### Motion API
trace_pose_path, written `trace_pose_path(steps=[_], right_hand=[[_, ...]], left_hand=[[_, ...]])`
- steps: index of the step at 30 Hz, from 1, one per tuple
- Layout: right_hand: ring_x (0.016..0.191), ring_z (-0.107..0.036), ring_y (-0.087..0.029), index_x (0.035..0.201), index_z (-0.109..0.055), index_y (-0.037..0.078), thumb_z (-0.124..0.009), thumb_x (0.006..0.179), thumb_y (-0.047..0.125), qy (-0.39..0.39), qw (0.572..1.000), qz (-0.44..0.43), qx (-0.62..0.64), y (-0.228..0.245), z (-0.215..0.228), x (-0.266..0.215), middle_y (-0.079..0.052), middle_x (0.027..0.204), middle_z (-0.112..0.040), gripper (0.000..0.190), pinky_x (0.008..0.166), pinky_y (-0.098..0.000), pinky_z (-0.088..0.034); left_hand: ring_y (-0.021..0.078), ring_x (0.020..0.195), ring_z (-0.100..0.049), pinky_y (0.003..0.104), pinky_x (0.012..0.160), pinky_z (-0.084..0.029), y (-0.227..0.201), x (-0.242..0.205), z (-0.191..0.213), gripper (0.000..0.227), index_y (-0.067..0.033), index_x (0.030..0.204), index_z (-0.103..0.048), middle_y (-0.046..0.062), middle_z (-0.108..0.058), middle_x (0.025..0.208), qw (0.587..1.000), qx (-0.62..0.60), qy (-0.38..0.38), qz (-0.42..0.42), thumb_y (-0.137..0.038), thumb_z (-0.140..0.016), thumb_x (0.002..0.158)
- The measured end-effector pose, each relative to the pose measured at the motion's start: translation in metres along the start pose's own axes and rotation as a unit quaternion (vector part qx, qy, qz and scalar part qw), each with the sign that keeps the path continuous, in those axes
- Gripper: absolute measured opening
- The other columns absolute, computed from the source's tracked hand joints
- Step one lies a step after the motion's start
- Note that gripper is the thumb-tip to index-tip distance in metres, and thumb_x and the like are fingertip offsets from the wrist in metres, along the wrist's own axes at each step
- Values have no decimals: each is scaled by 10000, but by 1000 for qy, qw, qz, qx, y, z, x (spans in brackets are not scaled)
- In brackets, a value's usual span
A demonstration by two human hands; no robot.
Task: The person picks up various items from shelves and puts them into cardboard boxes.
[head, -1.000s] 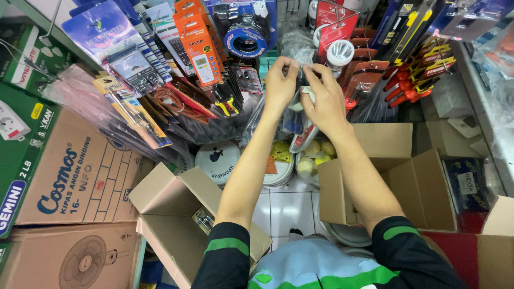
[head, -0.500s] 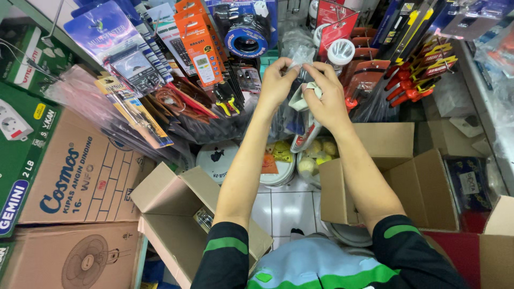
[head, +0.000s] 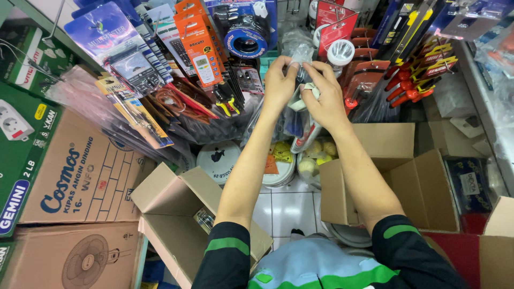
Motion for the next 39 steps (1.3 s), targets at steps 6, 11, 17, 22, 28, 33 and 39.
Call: trace_pose_path(steps=[6,11,17,22,28,33,39], right_hand=[[1279,-595,-363,1408,-588,-28,-642,911,76,6,1000,13,-21,-5,-5,3,-198,1390,-556,511,1073,-394,-477],[1282,-588,-388,1416,-580,-5,-624,878,67,12,998,15,-54,-12,-7,9,-200,1400,-550,544,1064,-420,-488],[1284,-575,-408,1468,-563,60,-649,888,81,19,997,2,-76,-9,-2,-1,-200,1445,-509,587,1048,-433,-492],[1310,-561,-423,1488,-559,105,-697,947,108,18,997,-13,-74,-7,-1,-17,-207,1483,-490,558,1053,-433,-488],[1310,-564,-415,1460,-560,20,-710,924,75,-65,992,44,-94,26,12,-46,-223,1447,-508,560,1105,-412,-467],[1101,-611,-244,1207,-663,-6,-606,1046,58,-219,973,-5,69,56,20,-115,-129,1220,-638,183,1009,-334,-497],[1249,-514,-289,1243,-586,32,-372,1091,438,-95,993,27,65,126,-56,-194,-133,1286,-583,484,1163,-464,-351]], left_hand=[[265,800,-647,368,736,-520,-20,-7,7,154,-6,963,-652,132,-643,916,994,91,-43,-53,-122,-718,886],[350,867,-625,424,770,-504,-33,-8,3,154,0,983,-621,167,-616,937,987,116,-68,-87,-86,-693,879],[419,1145,-548,478,1004,-457,-79,-38,6,370,22,1263,-546,227,-545,1221,971,167,-86,-149,-61,-654,919],[415,1231,-519,481,1081,-430,-110,-80,13,413,15,1325,-550,216,-531,1319,973,171,-43,-147,-67,-669,938],[373,1225,-551,446,1084,-445,-114,-138,38,338,-12,1256,-605,183,-570,1281,983,137,-23,-116,-83,-680,934],[299,1259,-584,384,1111,-454,-88,-190,54,366,-11,1286,-616,160,-608,1319,998,16,56,-13,-205,-675,981],[226,1421,-497,339,1232,-349,-74,-284,64,465,8,1489,-493,122,-547,1510,941,-306,49,136,-290,-389,1148]])
Point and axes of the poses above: each hand's wrist, its own x-axis towards the middle knuckle, its own z-axis out of the back of the hand, y = z × x, the point moved 6 cm from there along x, towards the middle knuckle
